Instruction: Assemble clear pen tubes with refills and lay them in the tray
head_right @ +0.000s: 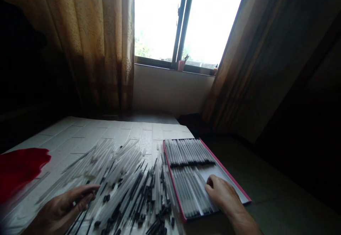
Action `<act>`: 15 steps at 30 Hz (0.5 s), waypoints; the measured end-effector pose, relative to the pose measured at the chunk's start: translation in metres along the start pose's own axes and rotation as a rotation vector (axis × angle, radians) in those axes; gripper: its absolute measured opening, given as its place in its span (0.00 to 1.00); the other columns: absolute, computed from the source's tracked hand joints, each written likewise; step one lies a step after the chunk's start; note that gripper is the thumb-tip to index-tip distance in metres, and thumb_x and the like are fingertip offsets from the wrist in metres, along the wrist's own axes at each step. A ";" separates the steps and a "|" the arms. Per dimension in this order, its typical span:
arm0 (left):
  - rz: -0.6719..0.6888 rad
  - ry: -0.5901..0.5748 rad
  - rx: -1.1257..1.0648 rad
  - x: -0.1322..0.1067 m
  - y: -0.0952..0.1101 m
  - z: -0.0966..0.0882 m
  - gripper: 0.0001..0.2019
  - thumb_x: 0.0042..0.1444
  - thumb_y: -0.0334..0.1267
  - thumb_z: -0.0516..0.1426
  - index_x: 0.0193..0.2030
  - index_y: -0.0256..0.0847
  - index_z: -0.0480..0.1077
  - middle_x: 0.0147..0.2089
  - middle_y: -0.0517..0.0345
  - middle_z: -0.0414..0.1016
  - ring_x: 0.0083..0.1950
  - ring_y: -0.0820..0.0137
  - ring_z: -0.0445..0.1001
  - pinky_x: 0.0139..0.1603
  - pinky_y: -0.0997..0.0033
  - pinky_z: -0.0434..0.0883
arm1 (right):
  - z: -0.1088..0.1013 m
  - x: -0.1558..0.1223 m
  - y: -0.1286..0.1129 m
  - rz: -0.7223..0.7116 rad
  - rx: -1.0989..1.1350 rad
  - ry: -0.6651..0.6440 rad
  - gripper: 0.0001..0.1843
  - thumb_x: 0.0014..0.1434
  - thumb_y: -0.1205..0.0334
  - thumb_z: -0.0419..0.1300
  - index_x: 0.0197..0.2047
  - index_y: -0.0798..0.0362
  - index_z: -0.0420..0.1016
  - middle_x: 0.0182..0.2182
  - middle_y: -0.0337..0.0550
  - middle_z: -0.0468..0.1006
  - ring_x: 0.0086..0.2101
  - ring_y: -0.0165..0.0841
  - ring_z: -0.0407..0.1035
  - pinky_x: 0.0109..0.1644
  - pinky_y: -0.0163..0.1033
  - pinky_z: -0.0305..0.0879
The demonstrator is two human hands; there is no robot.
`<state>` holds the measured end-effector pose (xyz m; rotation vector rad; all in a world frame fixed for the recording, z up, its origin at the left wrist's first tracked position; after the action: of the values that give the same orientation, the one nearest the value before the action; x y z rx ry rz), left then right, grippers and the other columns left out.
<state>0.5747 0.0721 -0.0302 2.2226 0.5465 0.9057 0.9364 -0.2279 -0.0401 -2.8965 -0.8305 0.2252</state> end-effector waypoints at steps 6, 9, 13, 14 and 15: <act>-0.037 0.052 -0.001 0.001 -0.016 -0.019 0.16 0.54 0.56 0.61 0.47 0.56 0.79 0.43 0.60 0.85 0.40 0.63 0.83 0.37 0.79 0.78 | 0.009 -0.003 -0.004 -0.039 0.027 -0.023 0.12 0.59 0.64 0.55 0.37 0.52 0.80 0.38 0.49 0.84 0.40 0.43 0.77 0.38 0.39 0.64; -0.093 0.187 0.055 0.006 -0.019 -0.050 0.19 0.54 0.57 0.60 0.47 0.51 0.78 0.38 0.58 0.85 0.35 0.65 0.83 0.36 0.77 0.78 | 0.014 -0.001 -0.001 -0.071 0.036 -0.038 0.17 0.62 0.60 0.50 0.41 0.51 0.82 0.40 0.51 0.84 0.43 0.46 0.77 0.42 0.42 0.66; -0.158 0.395 0.166 0.012 -0.017 -0.093 0.22 0.54 0.59 0.56 0.43 0.45 0.77 0.33 0.57 0.83 0.29 0.65 0.81 0.30 0.74 0.78 | 0.025 0.010 0.010 -0.079 0.056 -0.028 0.20 0.62 0.56 0.50 0.42 0.47 0.84 0.42 0.49 0.84 0.43 0.47 0.78 0.43 0.44 0.69; -0.168 0.413 0.198 0.014 -0.017 -0.099 0.21 0.55 0.57 0.55 0.43 0.44 0.76 0.33 0.56 0.83 0.30 0.65 0.81 0.30 0.73 0.78 | 0.027 0.013 0.014 -0.082 0.067 0.002 0.19 0.60 0.56 0.51 0.39 0.46 0.85 0.40 0.48 0.85 0.41 0.47 0.79 0.40 0.44 0.70; -0.180 0.427 0.223 0.015 -0.018 -0.104 0.20 0.55 0.56 0.54 0.43 0.43 0.76 0.33 0.56 0.83 0.29 0.65 0.81 0.30 0.73 0.78 | 0.027 0.017 0.018 -0.089 0.083 0.056 0.17 0.58 0.55 0.53 0.36 0.45 0.85 0.36 0.46 0.86 0.37 0.46 0.80 0.37 0.42 0.71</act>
<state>0.5062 0.1370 0.0198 2.1296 1.0722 1.2818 0.9546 -0.2318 -0.0713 -2.7675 -0.9154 0.1648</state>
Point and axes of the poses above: each hand's wrist, its own x-axis towards the middle knuckle, its own z-axis out of the palm, y = z × x, the point moved 8 cm from there along x, towards the middle knuckle
